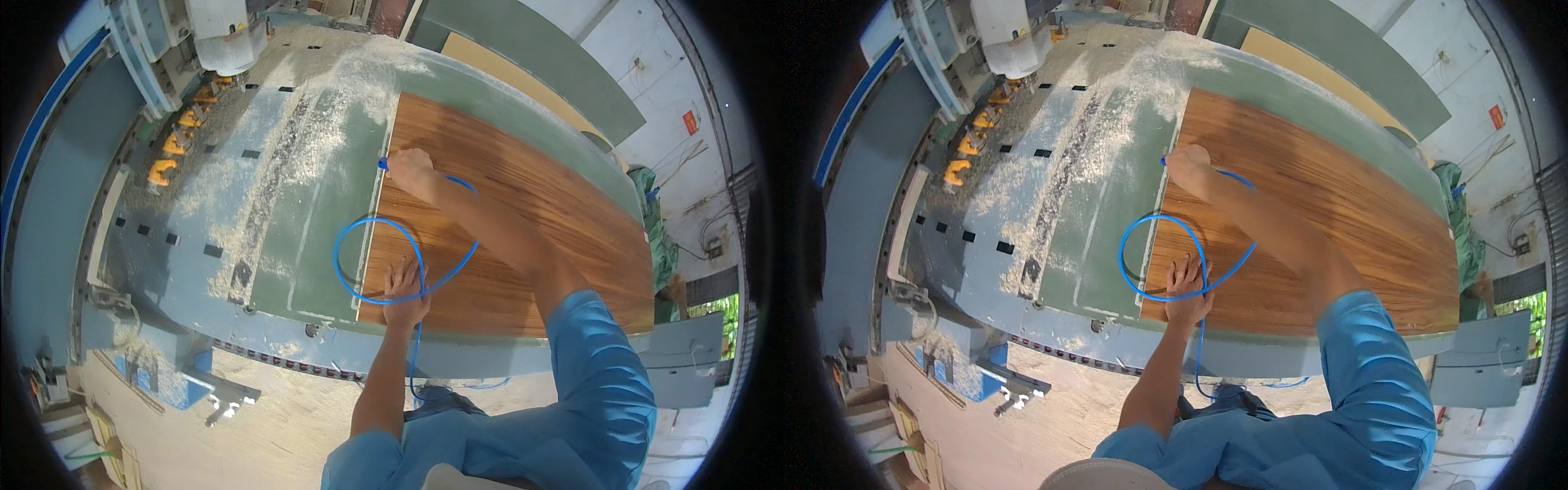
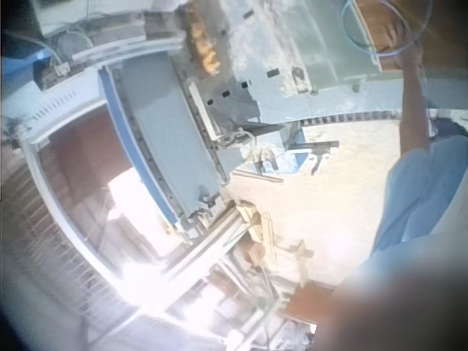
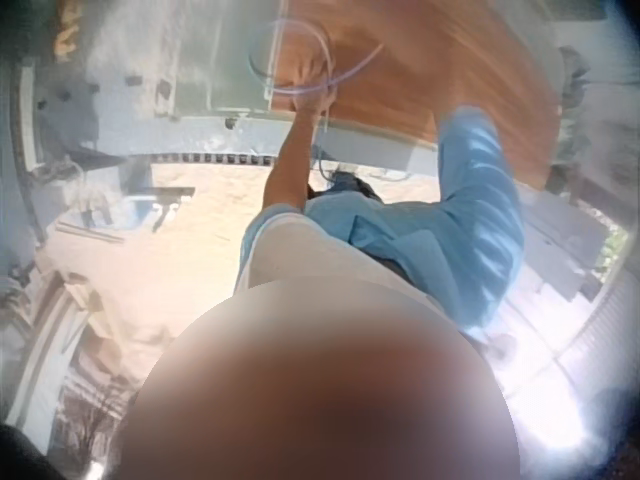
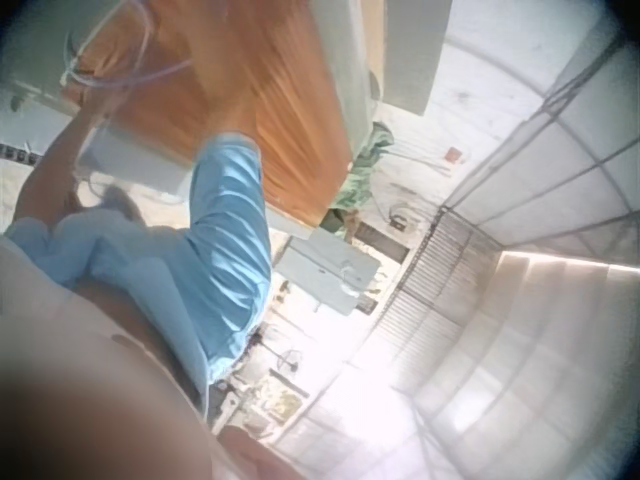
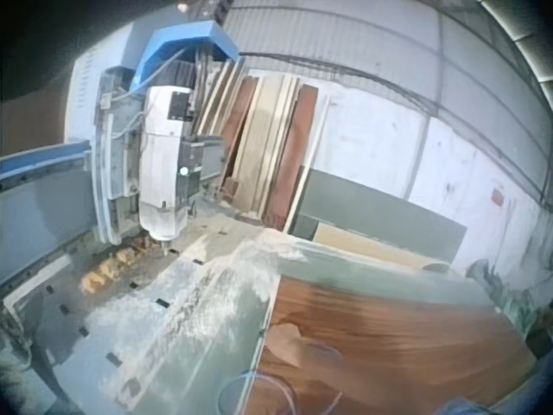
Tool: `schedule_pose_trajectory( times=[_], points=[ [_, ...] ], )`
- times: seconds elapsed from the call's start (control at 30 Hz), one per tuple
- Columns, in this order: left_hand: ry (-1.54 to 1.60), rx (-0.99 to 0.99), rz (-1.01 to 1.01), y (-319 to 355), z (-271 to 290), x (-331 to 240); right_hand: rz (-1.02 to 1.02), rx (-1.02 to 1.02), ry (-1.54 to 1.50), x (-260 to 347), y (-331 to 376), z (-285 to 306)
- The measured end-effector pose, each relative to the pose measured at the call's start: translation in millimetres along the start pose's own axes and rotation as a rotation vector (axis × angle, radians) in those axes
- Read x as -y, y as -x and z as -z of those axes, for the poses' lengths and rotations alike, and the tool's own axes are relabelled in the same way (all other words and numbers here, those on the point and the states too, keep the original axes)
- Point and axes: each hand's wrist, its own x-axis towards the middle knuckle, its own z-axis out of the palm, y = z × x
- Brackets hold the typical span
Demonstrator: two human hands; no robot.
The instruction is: The person measures a large wood panel on a machine bed with a tape measure, then operates a nearby computer console. They use a blue air hose to blow dust off the panel surface and machine bed, then return to the console to write on a notepad. The panel remains on the machine bed throughout.
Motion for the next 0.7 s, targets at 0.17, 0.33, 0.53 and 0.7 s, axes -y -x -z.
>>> schedule_pose_trajectory(
  times=[0.17, 0.33, 0.53, 0.7],
  points=[
    [0.064, 0.012, 0.052, -4.2, 1.4, -1.7, -0.096, -0.076, 0.005, -39.0, -54.0, -19.4],
    [0.068, -0.003, 0.054, -4.3, -0.6, -2.9, -0.084, -0.175, -0.067, -71.4, -73.6, -27.5],
    [0.071, 0.033, 0.063, -4.5, 5.2, -2.5, 0.351, 0.02, -0.271, -14.1, -8.7, -43.3],
    [0.065, 0.097, 0.082, -4.7, 5.8, -3.2, 0.784, 0.122, -0.315, 58.9, 85.2, -69.8]
  ],
)
